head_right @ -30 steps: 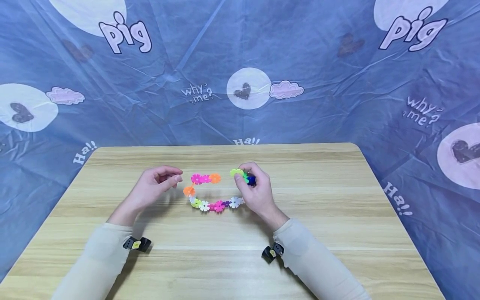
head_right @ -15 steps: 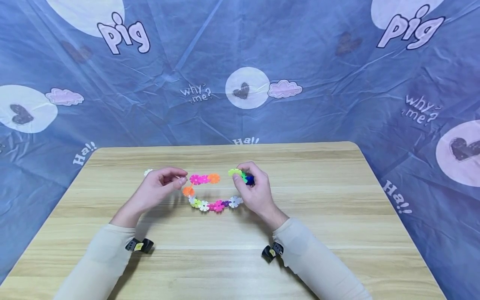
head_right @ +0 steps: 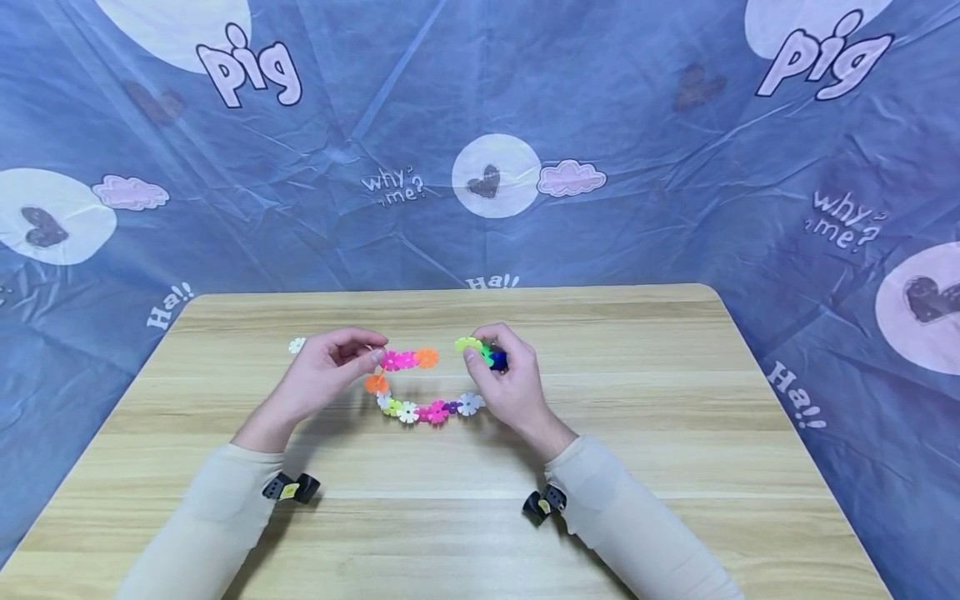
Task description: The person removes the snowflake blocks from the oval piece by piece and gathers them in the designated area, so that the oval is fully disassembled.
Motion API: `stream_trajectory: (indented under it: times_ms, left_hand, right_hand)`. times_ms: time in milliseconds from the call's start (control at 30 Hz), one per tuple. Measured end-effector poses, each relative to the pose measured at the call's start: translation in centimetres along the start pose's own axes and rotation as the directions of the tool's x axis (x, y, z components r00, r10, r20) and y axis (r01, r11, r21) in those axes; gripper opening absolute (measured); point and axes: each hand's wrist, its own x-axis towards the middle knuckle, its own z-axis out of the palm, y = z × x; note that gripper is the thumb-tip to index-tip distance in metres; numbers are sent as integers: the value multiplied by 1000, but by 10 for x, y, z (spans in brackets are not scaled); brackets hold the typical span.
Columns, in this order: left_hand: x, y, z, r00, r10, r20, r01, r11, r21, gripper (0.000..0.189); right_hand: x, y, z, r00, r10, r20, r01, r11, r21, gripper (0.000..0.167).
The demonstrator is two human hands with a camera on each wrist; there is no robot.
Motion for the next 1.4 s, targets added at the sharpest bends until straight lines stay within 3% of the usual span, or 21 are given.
stream_trajectory:
  times_ms: [167, 400, 567, 733, 933, 1233, 1400]
  left_hand:
    - [3, 5, 4, 1000, 24, -4, -24, 1000, -1, 24]
    - [6, 11, 9, 999, 37, -25, -37, 999, 5, 21]
    - [8, 17, 12, 998, 50, -41, -47, 997, 59, 18]
    - [11, 23, 18, 994, 102, -41, -96, 989, 116, 16]
    - [16, 27, 26, 985, 173, -9, -172, 983, 67, 16]
    - [20, 32, 32, 981, 196, -5, -194, 975, 109, 15]
    - [23, 36, 38, 975, 223, 13, -224, 972, 71, 13]
  right_hand:
    - [6, -19, 3, 1000, -14, -1, 14, 1000, 5, 10]
    - [7, -23, 2, 1000, -1, 9, 1, 1000, 1, 8]
    - [6, -22, 2, 1000, 8, 13, -8, 1000, -5, 10]
    - [2, -4, 1, 1000, 10, 16, -9, 1000, -22, 11]
    - [-2, 9, -2, 999, 23, 36, -22, 999, -23, 9]
    - [2, 5, -4, 999, 27, 47, -25, 999, -36, 9]
    - [4, 3, -6, 998, 14, 59, -11, 999, -53, 9]
